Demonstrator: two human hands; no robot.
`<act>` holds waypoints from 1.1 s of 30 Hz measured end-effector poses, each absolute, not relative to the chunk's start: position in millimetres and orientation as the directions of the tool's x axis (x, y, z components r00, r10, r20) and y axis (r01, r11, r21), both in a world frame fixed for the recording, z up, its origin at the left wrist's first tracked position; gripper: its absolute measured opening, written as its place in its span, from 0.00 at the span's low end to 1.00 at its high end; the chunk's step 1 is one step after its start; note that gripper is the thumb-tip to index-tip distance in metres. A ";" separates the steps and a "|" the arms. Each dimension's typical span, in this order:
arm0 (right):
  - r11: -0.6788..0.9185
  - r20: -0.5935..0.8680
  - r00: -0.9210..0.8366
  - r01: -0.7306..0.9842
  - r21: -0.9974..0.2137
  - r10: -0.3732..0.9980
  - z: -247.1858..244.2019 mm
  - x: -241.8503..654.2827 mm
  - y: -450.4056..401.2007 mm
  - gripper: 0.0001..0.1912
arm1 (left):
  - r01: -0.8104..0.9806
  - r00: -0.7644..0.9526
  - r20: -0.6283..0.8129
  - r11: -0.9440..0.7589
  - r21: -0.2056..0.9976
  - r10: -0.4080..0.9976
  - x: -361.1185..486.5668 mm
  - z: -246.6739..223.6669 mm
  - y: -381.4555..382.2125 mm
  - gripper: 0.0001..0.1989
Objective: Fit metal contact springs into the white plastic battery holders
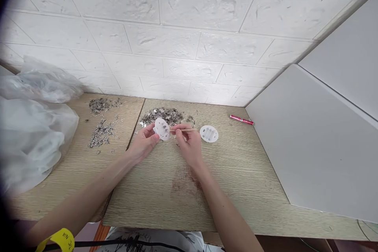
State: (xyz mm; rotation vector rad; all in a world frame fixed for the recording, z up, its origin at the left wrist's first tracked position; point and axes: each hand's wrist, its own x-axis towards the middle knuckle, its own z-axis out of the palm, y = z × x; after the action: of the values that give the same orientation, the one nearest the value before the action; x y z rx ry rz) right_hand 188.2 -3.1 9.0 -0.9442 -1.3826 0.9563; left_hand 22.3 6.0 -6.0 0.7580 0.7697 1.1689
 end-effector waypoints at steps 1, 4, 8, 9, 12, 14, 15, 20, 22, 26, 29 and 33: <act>0.342 0.342 -0.035 0.015 -0.939 0.939 9.2 187.9 -3.2 0.07 | -0.497 0.209 -0.128 0.218 0.840 0.970 22.6 -5.6 6.0 0.29; 0.362 0.360 -0.033 0.063 -0.930 0.932 11.0 188.7 -3.1 0.08 | -0.480 0.208 -0.112 0.201 0.854 0.972 22.2 -4.6 5.9 0.29; 0.365 0.368 -0.008 0.158 -0.918 0.930 13.0 193.7 -1.8 0.11 | -0.421 0.257 -0.034 0.143 0.896 0.966 19.8 -0.7 3.9 0.29; 0.333 0.336 -0.013 0.177 -0.926 0.942 13.1 194.7 -1.4 0.11 | -0.407 0.285 -0.018 0.138 0.903 0.958 19.3 1.0 2.9 0.30; 0.238 0.231 -0.056 0.225 -0.945 0.971 12.4 194.9 -0.5 0.09 | -0.387 0.384 0.031 0.130 0.913 0.923 18.3 6.2 -0.6 0.33; 0.226 0.219 -0.059 0.230 -0.947 0.974 12.7 193.2 0.0 0.11 | -0.385 0.428 0.076 0.105 0.917 0.901 17.9 9.0 -2.3 0.33; 0.231 0.227 -0.044 0.222 -0.947 0.973 13.5 192.3 0.1 0.14 | -0.381 0.444 0.100 0.087 0.920 0.890 17.7 10.1 -2.8 0.32; 0.298 0.314 -0.001 0.318 -0.900 0.949 22.2 190.9 -7.0 0.10 | -0.251 0.451 0.113 0.004 0.968 0.885 17.6 14.3 -5.8 0.20; 0.405 0.435 -0.033 0.431 -0.806 0.900 24.3 191.9 -15.6 0.06 | -0.158 0.410 0.111 -0.049 0.986 0.905 19.2 16.8 -9.9 0.14; 0.666 0.698 -0.204 0.563 -0.490 0.686 19.6 195.8 -39.2 0.04 | 0.103 0.314 0.339 -0.387 0.916 0.887 21.8 23.4 -23.6 0.07; 0.717 0.735 -0.274 0.577 -0.390 0.621 11.6 199.4 -55.1 0.08 | 0.279 0.372 0.560 -0.665 0.693 0.740 19.9 24.7 -33.4 0.04; 0.686 0.711 -0.272 0.614 -0.391 0.649 3.8 200.3 -65.7 0.10 | 0.381 0.470 0.576 -0.742 0.552 0.669 17.0 19.0 -40.4 0.07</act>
State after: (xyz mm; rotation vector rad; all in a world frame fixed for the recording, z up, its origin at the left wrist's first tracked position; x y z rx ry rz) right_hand 200.3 -65.7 3.8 -0.9768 -1.9663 0.0470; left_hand 17.0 -40.4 19.0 2.3754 0.8859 1.1583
